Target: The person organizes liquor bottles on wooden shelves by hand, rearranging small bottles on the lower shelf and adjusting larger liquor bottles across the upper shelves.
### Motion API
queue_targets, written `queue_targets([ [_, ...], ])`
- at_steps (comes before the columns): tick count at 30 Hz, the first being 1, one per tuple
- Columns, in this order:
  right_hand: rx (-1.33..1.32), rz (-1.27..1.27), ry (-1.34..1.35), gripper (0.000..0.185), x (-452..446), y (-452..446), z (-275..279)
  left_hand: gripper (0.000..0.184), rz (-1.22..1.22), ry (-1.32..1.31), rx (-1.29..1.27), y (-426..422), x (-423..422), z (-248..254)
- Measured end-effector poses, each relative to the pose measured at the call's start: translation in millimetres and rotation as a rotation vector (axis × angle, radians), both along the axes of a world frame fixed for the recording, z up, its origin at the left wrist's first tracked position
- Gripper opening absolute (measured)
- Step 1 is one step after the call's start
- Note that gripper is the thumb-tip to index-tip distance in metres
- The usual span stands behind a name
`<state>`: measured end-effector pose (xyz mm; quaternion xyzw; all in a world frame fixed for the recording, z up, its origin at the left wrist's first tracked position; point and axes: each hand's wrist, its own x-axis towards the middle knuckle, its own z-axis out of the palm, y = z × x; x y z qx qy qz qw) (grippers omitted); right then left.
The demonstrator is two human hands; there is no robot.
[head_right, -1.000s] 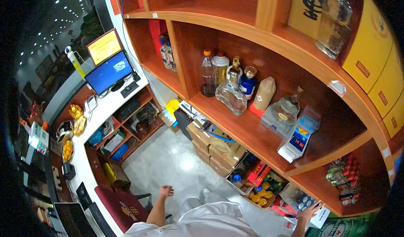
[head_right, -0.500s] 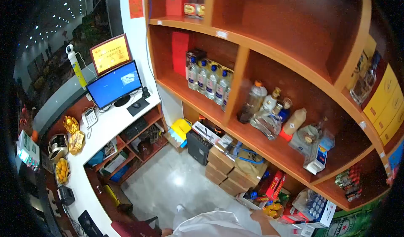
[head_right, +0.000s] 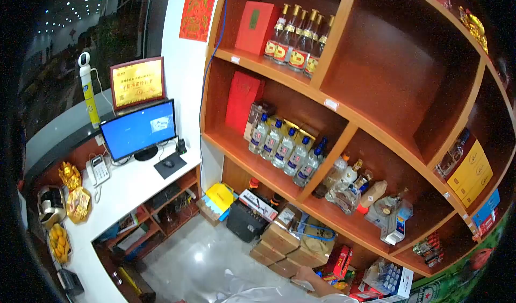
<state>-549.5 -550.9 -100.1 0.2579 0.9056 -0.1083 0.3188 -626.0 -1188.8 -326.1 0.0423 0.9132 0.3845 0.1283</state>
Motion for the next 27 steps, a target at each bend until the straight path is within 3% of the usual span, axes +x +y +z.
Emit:
queue_targets([
  [1, 0.025, 0.001, 0.006, 0.049, -15.2, -11.5, 10.8, 0.027, -0.199, 0.331, -0.075, -3.8, 0.9, -6.2],
  [2, 0.002, 0.096, -0.02, 0.068, -12.5, 12.4, -45.9, 0.035, -0.074, -0.113, -0.228, 4.6, -23.6, -23.2],
  [3, -0.088, 0.028, -0.081, 0.066, -14.7, 24.9, -85.7, 0.034, 0.054, -0.424, -0.058, 19.5, -43.6, -28.6],
  [5, -0.283, -0.114, -0.215, 0.064, -19.8, 29.1, -133.7, 0.032, 0.111, -0.602, 0.061, 51.4, -90.6, -24.5],
  [6, -0.26, -0.265, -0.23, 0.057, -29.0, 0.0, -109.9, 0.031, 0.09, -0.623, 0.09, 62.0, -112.2, -23.2],
  [13, -0.366, -0.539, -0.225, 0.053, -97.2, -74.3, -142.9, 0.03, -0.093, -0.704, 0.118, 39.7, -246.0, 7.3],
  [14, -0.381, -0.592, -0.21, 0.052, -110.5, -83.1, -145.5, 0.031, -0.035, -0.777, 0.114, 31.8, -264.7, 9.4],
  [16, -0.409, -0.694, -0.156, 0.052, -140.2, -100.6, -146.2, 0.03, 0.4, -0.998, 0.207, 42.0, -321.1, 22.6],
  [19, -0.493, -0.798, -0.072, 0.052, -194.8, -124.3, -126.0, 0.031, 0.413, -0.91, -0.001, 30.2, -395.0, 30.9],
  [22, -0.481, -0.818, 0.038, 0.054, -228.0, -139.7, -98.4, 0.027, 0.205, -0.846, -0.007, 30.2, -465.1, 30.5],
  [24, -0.464, -0.946, 0.065, 0.054, -232.5, -147.0, -82.8, 0.023, -0.08, -0.745, -0.062, 65.8, -522.3, 36.0],
  [25, -0.456, -1.006, 0.077, 0.054, -232.4, -151.3, -78.5, 0.022, -0.324, -0.696, 0.109, 85.0, -556.2, 21.8],
  [26, -0.429, -1.071, 0.098, 0.055, -228.0, -157.5, -86.3, 0.024, -0.59, -0.501, 0.082, 114.1, -594.9, 9.9],
  [27, -0.429, -1.136, 0.132, 0.053, -215.4, -164.6, -95.6, 0.025, -0.789, -0.216, 0.076, 165.3, -620.0, 48.4],
])
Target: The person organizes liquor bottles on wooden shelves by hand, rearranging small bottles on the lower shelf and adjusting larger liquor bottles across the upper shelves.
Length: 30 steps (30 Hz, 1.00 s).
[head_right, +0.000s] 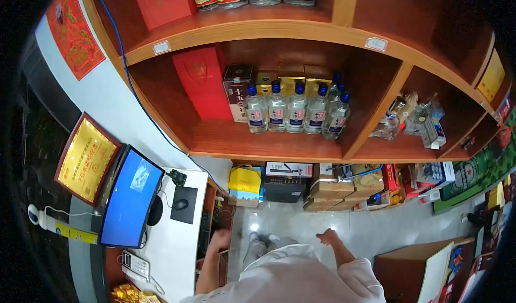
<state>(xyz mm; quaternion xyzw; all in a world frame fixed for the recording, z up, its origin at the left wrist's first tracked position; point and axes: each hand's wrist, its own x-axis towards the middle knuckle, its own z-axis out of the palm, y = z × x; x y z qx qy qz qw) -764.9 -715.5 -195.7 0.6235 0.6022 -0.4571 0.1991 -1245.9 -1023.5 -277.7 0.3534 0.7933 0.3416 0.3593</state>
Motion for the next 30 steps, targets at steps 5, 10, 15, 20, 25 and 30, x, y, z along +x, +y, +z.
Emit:
queue_targets([
  [5, -0.13, -0.03, -0.187, 0.05, 82.1, -79.3, -54.4, 0.036, -0.141, 0.294, 0.496, 217.5, -73.7, 322.6],
  [10, -0.311, -0.548, -0.137, 0.041, 78.9, -187.9, -72.6, 0.032, -0.148, 0.202, 0.706, 281.4, -88.1, 440.9],
  [15, -0.186, -0.637, -0.033, 0.038, 39.0, -243.2, -20.5, 0.053, -0.219, 0.343, 0.713, 338.8, -65.6, 443.3],
  [20, -0.126, -0.732, 0.008, 0.036, 33.2, -246.5, -13.8, 0.074, -0.12, 0.587, 0.857, 405.4, -43.1, 446.5],
  [25, -0.113, -0.876, -0.006, 0.034, 69.1, -261.2, 7.4, 0.068, -0.018, 0.489, 0.696, 450.8, -45.4, 453.9],
  [30, -0.111, -0.914, 0.067, 0.033, 58.6, -267.9, 4.6, 0.044, 0.025, 0.425, 0.687, 460.8, -44.9, 453.4],
])
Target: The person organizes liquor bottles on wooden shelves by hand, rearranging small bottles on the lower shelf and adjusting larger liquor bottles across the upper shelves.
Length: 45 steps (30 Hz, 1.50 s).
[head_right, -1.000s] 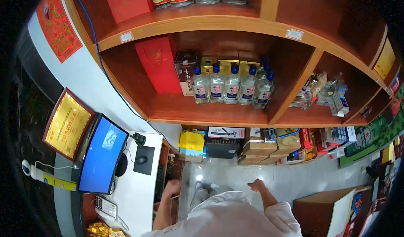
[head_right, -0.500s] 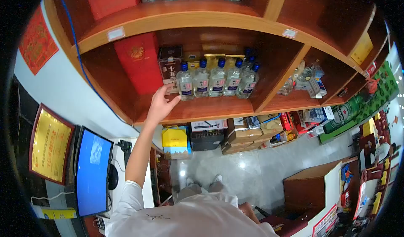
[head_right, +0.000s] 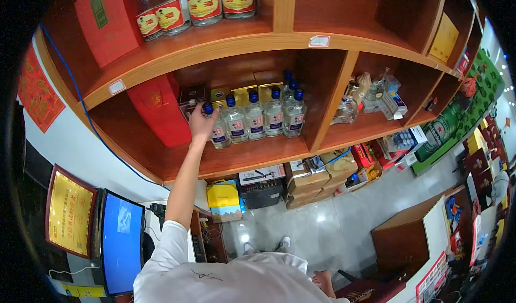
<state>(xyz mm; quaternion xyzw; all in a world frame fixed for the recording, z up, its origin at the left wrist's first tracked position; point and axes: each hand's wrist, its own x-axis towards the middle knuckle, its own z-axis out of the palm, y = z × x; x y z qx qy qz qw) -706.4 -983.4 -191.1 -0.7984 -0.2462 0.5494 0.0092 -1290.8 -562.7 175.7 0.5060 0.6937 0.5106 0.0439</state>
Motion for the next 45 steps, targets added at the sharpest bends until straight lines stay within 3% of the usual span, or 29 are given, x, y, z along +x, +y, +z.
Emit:
queue_targets([
  [4, 0.218, 0.049, 0.042, 0.03, -14.9, 6.8, 2.1, 0.031, 0.078, 0.127, 0.06, 2.7, 1.9, -8.2],
  [6, 0.2, 0.044, 0.034, 0.03, -17.0, 11.2, -0.9, 0.027, 0.072, 0.195, 0.222, 5.4, 1.8, -24.4],
  [9, 0.09, 0.105, -0.077, 0.027, -46.5, 45.5, 46.5, 0.021, -0.067, 0.025, 0.161, 16.9, -7.3, -51.0],
  [11, 0.001, 0.161, -0.151, 0.028, -59.5, 64.7, 63.5, 0.019, -0.032, -0.013, 0.21, 15.5, 1.5, -50.0],
  [14, -0.011, -0.085, 0.083, 0.021, -6.9, 51.8, -97.8, 0.014, 0.004, -0.005, 0.282, 16.8, 8.2, -43.5],
  [16, 0.05, -0.011, 0.01, 0.024, -27.6, 64.0, -71.2, 0.014, -0.037, -0.024, 0.315, 23.0, 2.3, -46.6],
  [18, 0.093, 0.023, -0.03, 0.023, -27.8, 71.4, -58.0, 0.017, 0.04, -0.134, 0.157, 38.5, -10.6, -67.3],
  [22, 0.144, 0.028, 0.004, 0.026, -23.8, 83.8, -54.3, 0.022, 0.143, -0.044, 0.145, 20.2, 17.0, -32.3],
  [25, 0.458, 0.316, -0.188, 0.026, -12.7, 101.0, -98.9, 0.021, 0.184, -0.099, 0.099, 28.7, 11.2, -39.3],
  [28, 0.398, 0.274, -0.146, 0.028, -25.4, 151.5, -51.7, 0.021, 0.205, -0.02, 0.21, 31.5, 10.5, -47.6],
  [29, 0.41, 0.146, 0.01, 0.028, -25.4, 162.6, -53.6, 0.021, 0.185, -0.06, 0.166, 28.1, 12.9, -42.6],
  [33, 0.65, 0.39, 0.005, 0.027, -46.8, 225.5, -50.5, 0.022, 0.247, 0.052, 0.181, 36.0, -0.9, -61.3],
  [37, 0.878, 0.724, 0.16, 0.024, -120.4, 308.7, 50.0, 0.02, 0.21, -0.042, 0.136, 26.2, 11.0, -47.3],
  [39, 1.146, 0.569, 0.494, 0.022, -180.0, 354.4, 84.9, 0.018, 0.212, 0.007, 0.132, 31.4, 6.1, -46.3],
  [41, 1.129, 0.537, 0.67, 0.018, -239.1, 382.7, 202.1, 0.017, 0.195, 0.004, 0.138, 32.6, 3.4, -53.1],
  [43, 1.475, 0.581, 0.661, 0.019, -288.8, 406.5, 284.9, 0.018, 0.211, -0.036, 0.131, 28.8, 15.1, -40.0],
  [45, 1.555, 0.584, 0.65, 0.027, -326.9, 430.1, 329.9, 0.019, 0.244, -0.008, 0.134, 29.1, 15.6, -39.8],
])
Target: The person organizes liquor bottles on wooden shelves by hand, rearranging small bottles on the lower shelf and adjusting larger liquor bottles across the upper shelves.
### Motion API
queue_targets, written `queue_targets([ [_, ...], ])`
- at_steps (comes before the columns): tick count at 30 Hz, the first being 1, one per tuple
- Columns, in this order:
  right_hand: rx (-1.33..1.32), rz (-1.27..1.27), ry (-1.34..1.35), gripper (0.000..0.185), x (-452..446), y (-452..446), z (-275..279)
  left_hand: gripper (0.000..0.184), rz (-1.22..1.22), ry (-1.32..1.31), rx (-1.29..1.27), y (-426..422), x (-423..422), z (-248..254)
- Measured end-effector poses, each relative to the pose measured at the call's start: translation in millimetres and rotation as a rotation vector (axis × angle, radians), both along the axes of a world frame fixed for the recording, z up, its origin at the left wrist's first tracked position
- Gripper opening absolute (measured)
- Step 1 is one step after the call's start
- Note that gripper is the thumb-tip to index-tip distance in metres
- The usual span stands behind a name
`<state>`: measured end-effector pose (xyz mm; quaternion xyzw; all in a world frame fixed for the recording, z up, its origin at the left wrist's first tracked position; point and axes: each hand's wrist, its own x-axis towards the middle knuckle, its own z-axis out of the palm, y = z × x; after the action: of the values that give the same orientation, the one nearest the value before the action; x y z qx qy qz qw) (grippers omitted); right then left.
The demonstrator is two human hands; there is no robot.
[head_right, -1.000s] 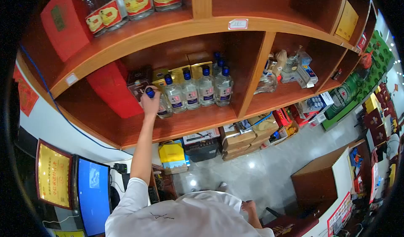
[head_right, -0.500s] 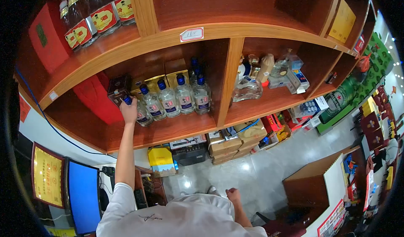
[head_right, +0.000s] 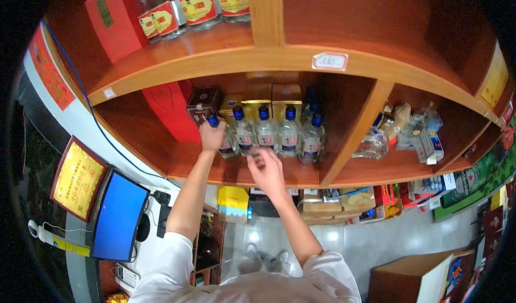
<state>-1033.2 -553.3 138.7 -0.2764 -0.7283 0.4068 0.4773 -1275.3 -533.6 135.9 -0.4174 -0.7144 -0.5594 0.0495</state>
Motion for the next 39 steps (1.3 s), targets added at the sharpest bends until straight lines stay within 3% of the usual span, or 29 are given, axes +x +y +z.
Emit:
queue_targets([
  [5, -0.005, -0.075, -0.082, 0.057, -58.4, 24.6, 54.5, 0.021, -0.019, 0.022, 0.012, -4.6, 1.7, 6.0],
  [9, 0.132, -0.096, -0.212, 0.069, -91.4, 55.0, 15.2, 0.02, -0.052, 0.035, 0.093, -3.9, 2.4, 6.1],
  [10, 0.086, -0.1, -0.172, 0.067, -91.6, 50.8, 15.8, 0.022, -0.024, 0.076, 0.03, -3.4, 0.6, 6.6],
  [13, 0.373, -0.314, -0.181, 0.061, -96.9, 47.1, 9.1, 0.023, -0.069, 0.018, 0.088, -3.7, 1.1, 5.3],
  [17, 0.166, -0.358, -0.341, 0.048, -92.6, 32.3, 31.3, 0.023, -0.051, 0.042, 0.053, -4.8, 1.2, 7.2],
  [20, 0.157, -0.385, -0.399, 0.037, -93.6, 30.2, 35.7, 0.023, -0.051, 0.041, 0.047, -5.4, 0.0, 6.6],
  [27, 0.547, -0.564, -0.226, 0.028, -100.7, 22.5, 8.9, 0.024, -0.073, 0.026, 0.073, -2.8, -3.8, 0.9],
  [32, 0.407, -0.495, 0.036, 0.015, -117.1, 16.7, -14.8, 0.023, -0.046, 0.088, 0.031, -3.6, -4.3, 5.8],
  [37, 0.196, -0.478, -0.011, 0.01, -99.6, 10.3, -20.9, 0.032, -0.036, 0.083, -0.126, -0.5, -8.5, -2.2],
  [38, 0.137, -0.414, 0.054, 0.009, -84.3, -4.8, -10.6, 0.03, -0.179, -0.032, 0.004, -1.6, -8.1, -2.1],
  [39, 0.08, -0.348, 0.122, 0.008, -67.6, -25.2, 0.3, 0.03, -0.193, 0.03, 0.091, 10.9, -20.9, -21.8],
])
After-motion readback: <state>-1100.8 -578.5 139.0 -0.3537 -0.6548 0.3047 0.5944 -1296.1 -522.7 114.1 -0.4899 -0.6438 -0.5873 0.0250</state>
